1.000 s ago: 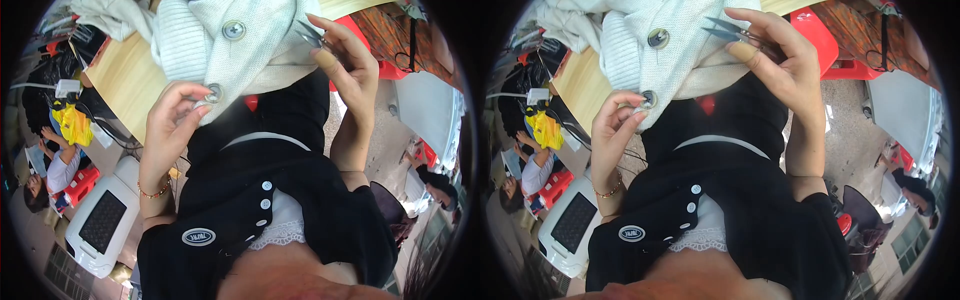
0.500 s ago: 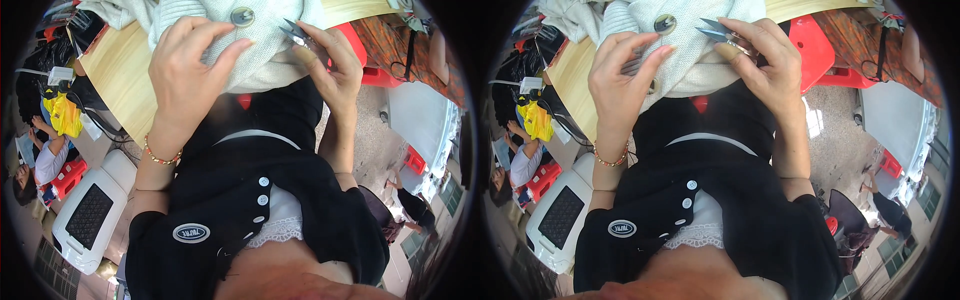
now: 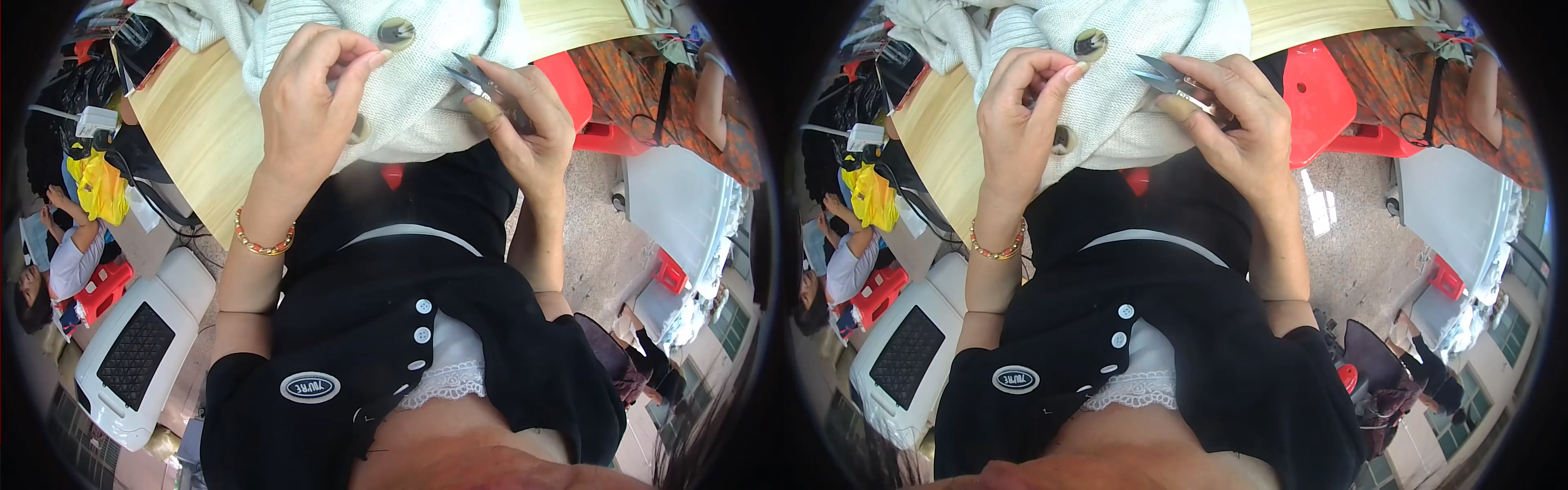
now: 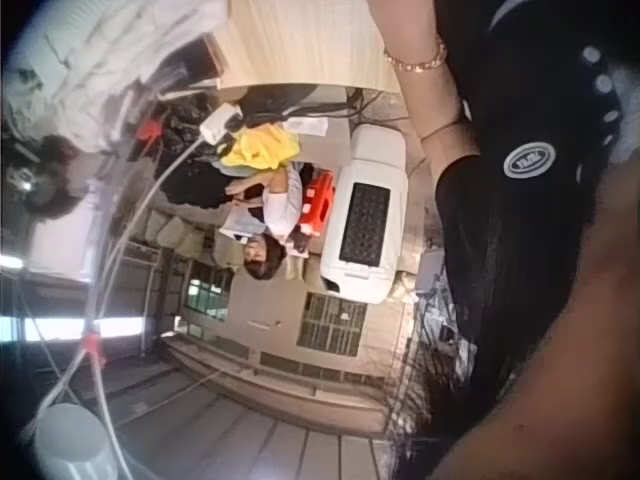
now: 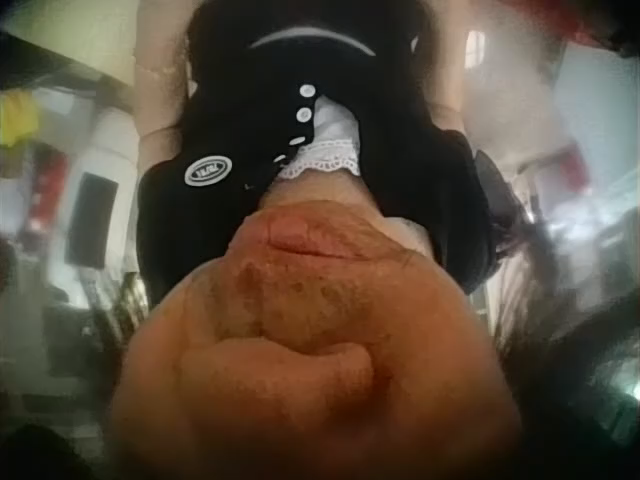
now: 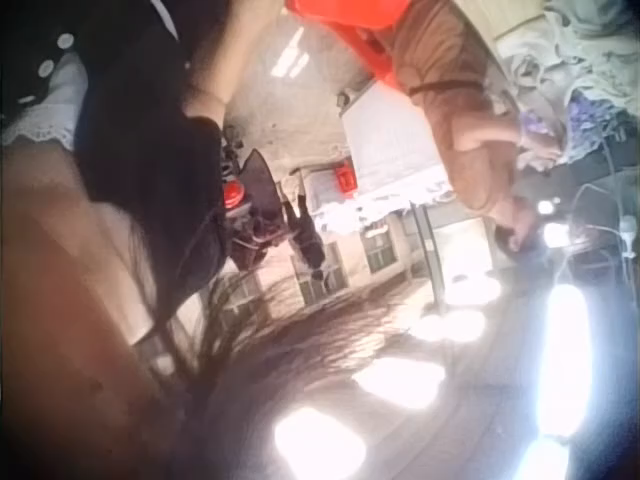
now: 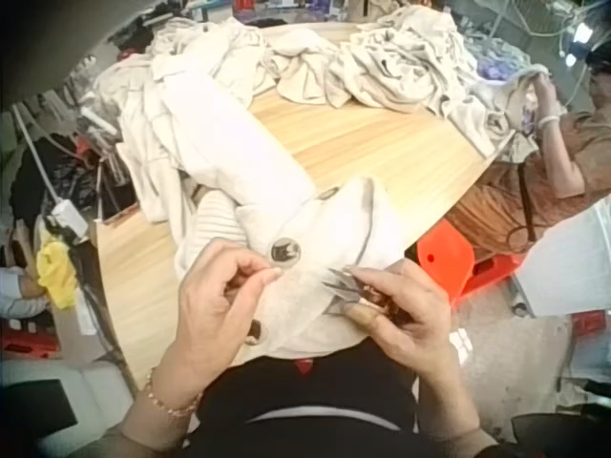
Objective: Trimming loose threads from a knitted sweater using a pair of thread snips.
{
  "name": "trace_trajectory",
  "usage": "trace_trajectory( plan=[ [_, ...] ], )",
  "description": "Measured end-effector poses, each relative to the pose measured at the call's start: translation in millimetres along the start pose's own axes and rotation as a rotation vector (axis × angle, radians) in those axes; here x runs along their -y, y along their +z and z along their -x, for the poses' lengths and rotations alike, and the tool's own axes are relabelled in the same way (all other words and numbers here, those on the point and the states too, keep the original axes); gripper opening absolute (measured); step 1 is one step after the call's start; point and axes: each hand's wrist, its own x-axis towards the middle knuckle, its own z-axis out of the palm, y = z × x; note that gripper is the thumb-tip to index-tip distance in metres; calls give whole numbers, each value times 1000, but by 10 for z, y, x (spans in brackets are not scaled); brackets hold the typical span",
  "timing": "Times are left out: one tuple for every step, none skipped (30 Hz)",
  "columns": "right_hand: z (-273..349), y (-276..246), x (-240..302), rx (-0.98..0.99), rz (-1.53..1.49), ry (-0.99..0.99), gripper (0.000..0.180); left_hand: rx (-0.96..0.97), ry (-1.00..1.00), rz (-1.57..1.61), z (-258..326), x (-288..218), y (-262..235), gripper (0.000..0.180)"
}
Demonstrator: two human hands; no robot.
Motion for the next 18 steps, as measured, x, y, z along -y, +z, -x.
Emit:
trace_trajectory(
  plan=[
    [9,-12,19,14,3,16,40,0,0,0,-5,6,-22,10],
    [15,-19,29,28,5,32,40,6,-10,40,-9,15,-47,11],
    [18,-20,30,29,5,33,40,12,-20,81,-12,20,-65,11],
    [19,-18,31,33,9,39,40,12,-21,80,-14,14,-82,11],
    [20,-16,32,39,13,45,40,-1,-29,79,-14,7,-99,11],
    [22,-14,33,40,11,45,40,-14,-38,78,-10,2,-110,11],
    [23,-18,35,38,18,45,40,-14,-38,79,-10,-1,-102,11],
    [23,-20,36,37,24,45,40,-40,-14,73,-10,-8,-85,12],
    [19,-17,26,38,24,45,40,-65,10,67,-9,-16,-70,12],
    [12,-6,3,17,22,18,39,-66,10,66,-3,-27,-63,12],
    [8,1,-13,-4,19,-10,39,-53,61,-22,7,-42,-58,16],
    [8,5,-18,-3,18,-10,39,-41,113,-110,13,-52,-52,21],
    [6,9,-17,-6,12,-12,39,-43,111,-111,10,-42,-38,21],
    [4,11,-14,-8,6,-13,39,-64,156,-164,-1,-17,-15,16],
    [2,10,-11,-6,5,-15,39,-85,200,-218,-7,-9,0,12],
    [5,7,-14,-3,11,-17,38,-87,198,-218,-11,-27,11,12],
    [8,4,-16,0,18,-19,38,-73,128,-164,-24,-56,20,19],
    [19,-5,-5,3,18,-20,38,-60,57,-109,-33,-81,26,28]
  ],
)
